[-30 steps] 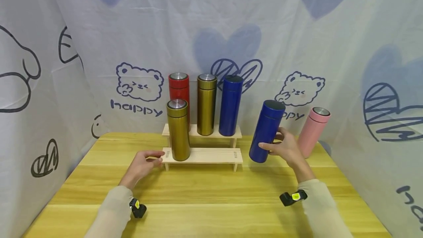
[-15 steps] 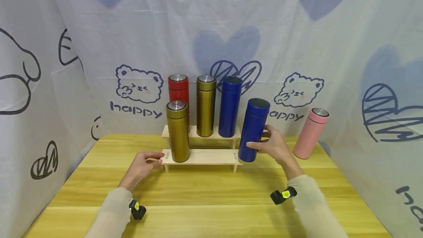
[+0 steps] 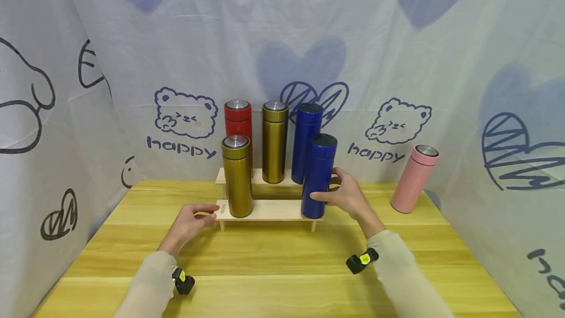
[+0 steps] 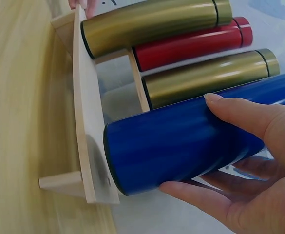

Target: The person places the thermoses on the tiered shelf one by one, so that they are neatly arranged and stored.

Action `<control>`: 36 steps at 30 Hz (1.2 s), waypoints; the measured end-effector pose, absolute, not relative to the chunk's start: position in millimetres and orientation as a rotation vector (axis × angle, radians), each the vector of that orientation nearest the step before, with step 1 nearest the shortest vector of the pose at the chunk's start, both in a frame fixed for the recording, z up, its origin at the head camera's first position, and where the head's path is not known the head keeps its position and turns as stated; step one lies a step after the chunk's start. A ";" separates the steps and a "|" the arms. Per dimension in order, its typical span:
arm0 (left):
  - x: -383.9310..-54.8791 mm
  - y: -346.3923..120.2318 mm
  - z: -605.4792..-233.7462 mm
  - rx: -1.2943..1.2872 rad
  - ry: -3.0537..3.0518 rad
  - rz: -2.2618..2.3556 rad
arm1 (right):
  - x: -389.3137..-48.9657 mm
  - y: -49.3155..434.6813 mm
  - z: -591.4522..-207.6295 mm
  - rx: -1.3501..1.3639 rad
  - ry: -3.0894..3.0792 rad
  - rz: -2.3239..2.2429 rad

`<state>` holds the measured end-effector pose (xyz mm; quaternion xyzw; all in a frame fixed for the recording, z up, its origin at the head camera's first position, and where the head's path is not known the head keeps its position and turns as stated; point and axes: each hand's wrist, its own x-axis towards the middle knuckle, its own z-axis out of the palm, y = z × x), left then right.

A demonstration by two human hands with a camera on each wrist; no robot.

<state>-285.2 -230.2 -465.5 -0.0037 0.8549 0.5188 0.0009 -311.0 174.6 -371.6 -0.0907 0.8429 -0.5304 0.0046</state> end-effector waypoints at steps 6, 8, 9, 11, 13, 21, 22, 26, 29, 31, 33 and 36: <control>-286.9 -230.4 -466.5 -0.005 2.675 1.639 | -313.4 158.6 -372.0 -0.296 2.632 -1.657; -287.6 -230.6 -466.6 0.002 2.674 1.643 | -314.5 154.3 -372.2 -0.300 2.632 -1.654; -287.9 -230.6 -466.6 0.006 2.673 1.644 | -315.1 152.0 -372.4 -0.299 2.638 -1.649; -288.4 -230.7 -466.8 0.012 2.673 1.646 | -316.1 147.4 -372.8 -0.300 2.640 -1.646; -288.6 -230.7 -466.9 0.014 2.675 1.650 | -317.0 142.8 -373.6 -0.316 2.631 -1.653; -287.3 -230.7 -466.9 0.005 2.684 1.638 | -319.8 123.2 -376.1 -0.343 2.655 -1.650; -287.1 -230.6 -466.6 0.003 2.684 1.640 | -320.3 120.7 -376.5 -0.335 2.670 -1.636; -286.4 -230.1 -466.0 -0.007 2.679 1.638 | -322.3 110.8 -378.1 -0.317 2.707 -1.608; -286.4 -230.3 -465.9 -0.012 2.683 1.627 | -323.1 103.8 -378.5 -0.327 2.709 -1.607; -286.6 -230.4 -465.5 -0.015 2.684 1.622 | -322.9 100.1 -378.4 -0.334 2.699 -1.618; -286.9 -230.4 -465.1 -0.013 2.686 1.621 | -322.6 96.9 -378.8 -0.338 2.697 -1.623; -287.0 -230.2 -464.6 -0.010 2.683 1.624 | -322.3 93.3 -380.0 -0.332 2.692 -1.631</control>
